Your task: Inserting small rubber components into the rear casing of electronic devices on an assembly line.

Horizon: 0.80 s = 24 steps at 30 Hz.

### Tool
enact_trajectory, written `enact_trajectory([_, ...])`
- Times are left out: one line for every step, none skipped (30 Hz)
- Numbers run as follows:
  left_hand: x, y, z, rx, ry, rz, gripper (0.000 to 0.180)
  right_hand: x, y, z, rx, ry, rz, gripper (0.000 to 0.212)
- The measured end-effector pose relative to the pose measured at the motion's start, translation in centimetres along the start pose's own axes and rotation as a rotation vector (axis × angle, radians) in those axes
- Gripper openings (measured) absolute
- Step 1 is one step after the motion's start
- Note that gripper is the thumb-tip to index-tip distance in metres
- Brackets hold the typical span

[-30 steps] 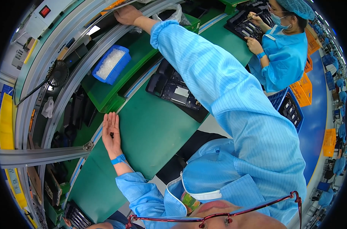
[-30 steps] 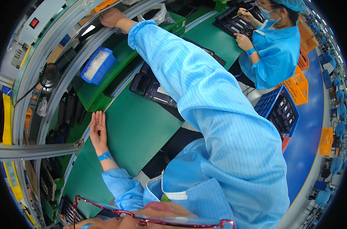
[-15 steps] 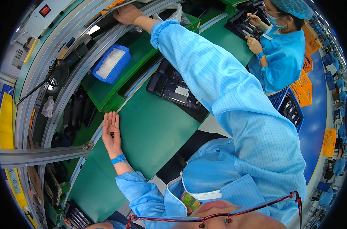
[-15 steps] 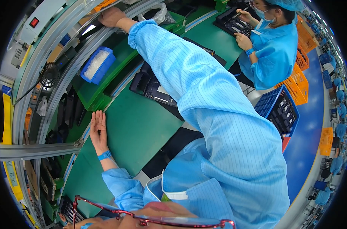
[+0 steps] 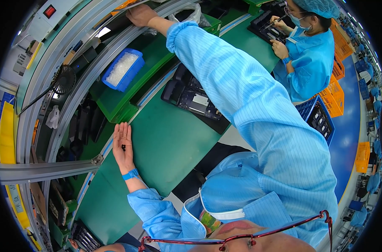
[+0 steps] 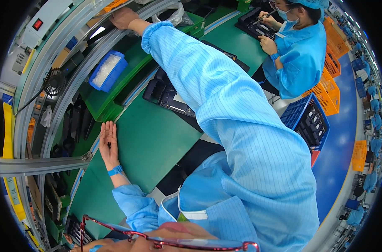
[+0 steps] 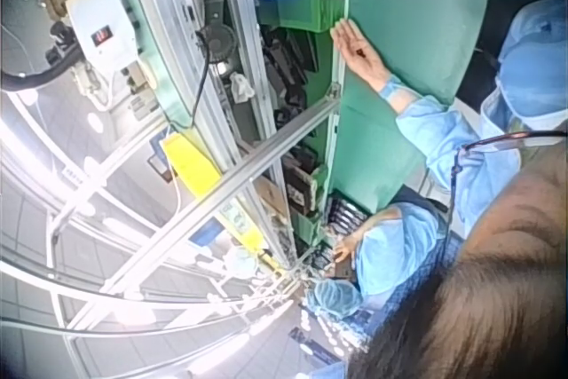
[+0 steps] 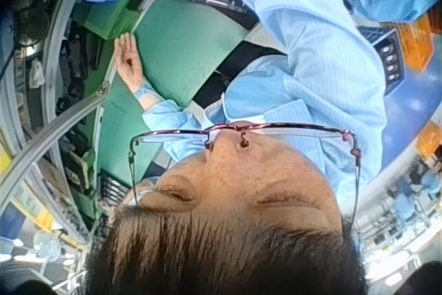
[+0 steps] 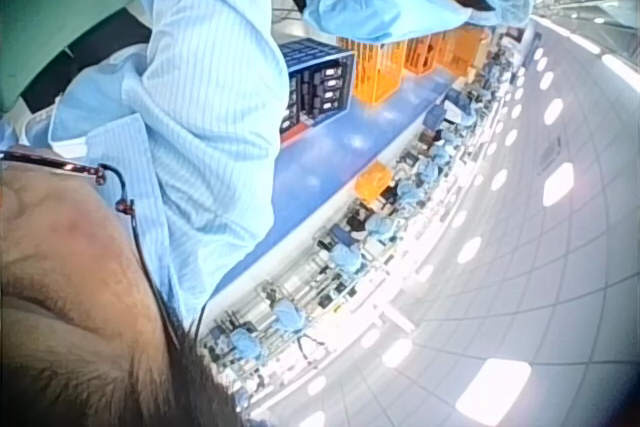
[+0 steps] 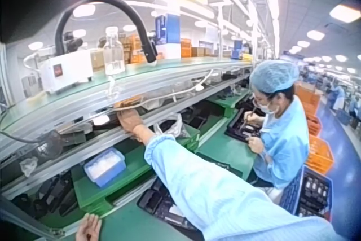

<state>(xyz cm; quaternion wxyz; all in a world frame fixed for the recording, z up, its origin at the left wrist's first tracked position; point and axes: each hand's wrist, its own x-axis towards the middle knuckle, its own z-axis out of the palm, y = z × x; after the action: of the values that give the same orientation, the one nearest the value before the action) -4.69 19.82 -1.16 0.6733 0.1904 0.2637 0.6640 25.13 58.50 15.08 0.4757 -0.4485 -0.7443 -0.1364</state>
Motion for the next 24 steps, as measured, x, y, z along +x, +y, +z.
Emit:
enact_trajectory([0.2, 0.0, 0.2, -0.009, -0.011, -0.006, 0.044, 0.2, 0.4, -0.2, -0.013, -0.024, -0.007, 0.042])
enact_trajectory([0.3, -0.1, 0.3, -0.009, -0.015, -0.007, 0.044, 0.4, 0.7, -0.4, -0.026, -0.049, -0.013, 0.041])
enact_trajectory([0.3, -0.2, 0.4, -0.001, -0.014, -0.005, 0.043, 0.3, 0.9, -0.4, -0.028, -0.047, -0.013, 0.041])
enact_trajectory([0.2, -0.1, 0.2, 0.008, -0.007, -0.001, 0.043, 0.1, 0.6, -0.2, -0.022, -0.031, -0.001, 0.041])
enact_trajectory([0.1, -0.1, 0.1, 0.008, -0.002, 0.001, 0.043, -0.1, 0.4, 0.0, -0.015, -0.014, 0.011, 0.040])
enact_trajectory([0.0, -0.1, -0.1, 0.006, -0.008, 0.005, 0.043, 0.0, 0.2, 0.2, -0.010, -0.017, 0.010, 0.040])
enact_trajectory([0.1, -0.1, 0.2, 0.005, -0.024, 0.003, 0.043, 0.3, 0.7, 0.1, -0.036, -0.064, 0.020, 0.039])
enact_trajectory([0.2, -0.2, 0.5, 0.004, -0.029, 0.001, 0.043, 0.5, 1.1, 0.0, -0.062, -0.111, 0.031, 0.039])
enact_trajectory([0.4, -0.3, 0.8, 0.011, -0.027, -0.001, 0.043, 0.5, 1.5, -0.1, -0.068, -0.108, 0.032, 0.039])
enact_trajectory([0.3, -0.3, 0.7, 0.018, -0.016, 0.002, 0.044, 0.4, 1.3, 0.1, -0.062, -0.054, 0.027, 0.038])
enact_trajectory([0.3, -0.2, 0.7, 0.019, -0.014, 0.002, 0.044, 0.4, 1.1, 0.2, -0.058, 0.001, 0.023, 0.038])
enact_trajectory([0.3, -0.2, 0.7, 0.017, -0.020, 0.000, 0.044, 0.3, 1.2, 0.1, -0.058, 0.001, 0.023, 0.038])
enact_trajectory([0.2, -0.1, 0.7, 0.015, -0.019, 0.001, 0.045, 0.2, 0.9, 0.1, -0.041, -0.023, 0.034, 0.038])
enact_trajectory([0.0, -0.1, 0.7, 0.014, -0.013, 0.002, 0.045, 0.0, 0.6, 0.1, -0.024, -0.047, 0.045, 0.038])
enact_trajectory([-0.3, -0.1, 0.7, 0.024, 0.005, 0.005, 0.046, -0.1, 0.2, 0.2, -0.021, -0.050, 0.045, 0.038])
enact_trajectory([-0.3, -0.1, 0.9, 0.034, 0.015, 0.006, 0.046, 0.0, 0.1, -0.2, -0.011, -0.001, 0.032, 0.038])
enact_trajectory([-0.1, -0.1, 1.1, 0.035, 0.011, 0.003, 0.046, 0.1, 0.0, -0.6, -0.002, 0.049, 0.020, 0.039])
enact_trajectory([0.0, -0.1, 1.4, 0.038, 0.008, 0.004, 0.047, 0.2, 0.1, -1.1, -0.006, 0.051, 0.022, 0.039])
enact_trajectory([-0.1, -0.1, 1.5, 0.043, 0.012, 0.005, 0.047, 0.1, -0.1, -1.3, -0.008, 0.004, 0.029, 0.041])
enact_trajectory([-0.1, -0.1, 1.5, 0.045, 0.014, 0.002, 0.047, 0.0, -0.1, -1.6, -0.011, -0.043, 0.038, 0.043])
enact_trajectory([-0.2, -0.2, 1.6, 0.055, 0.027, 0.008, 0.048, 0.0, -0.2, -1.9, -0.010, -0.044, 0.043, 0.043])
enact_trajectory([-0.4, -0.1, 1.3, 0.066, 0.045, 0.014, 0.048, -0.2, -0.4, -1.9, 0.061, -0.104, 0.048, 0.043])
enact_trajectory([-0.7, -0.1, 1.0, 0.071, 0.054, 0.009, 0.048, -0.6, -0.7, -1.8, 0.133, -0.163, 0.053, 0.047])
enact_trajectory([-0.9, 0.1, 0.7, 0.074, 0.070, 0.021, 0.049, -0.9, -1.2, -1.5, 0.141, -0.169, 0.061, 0.047])
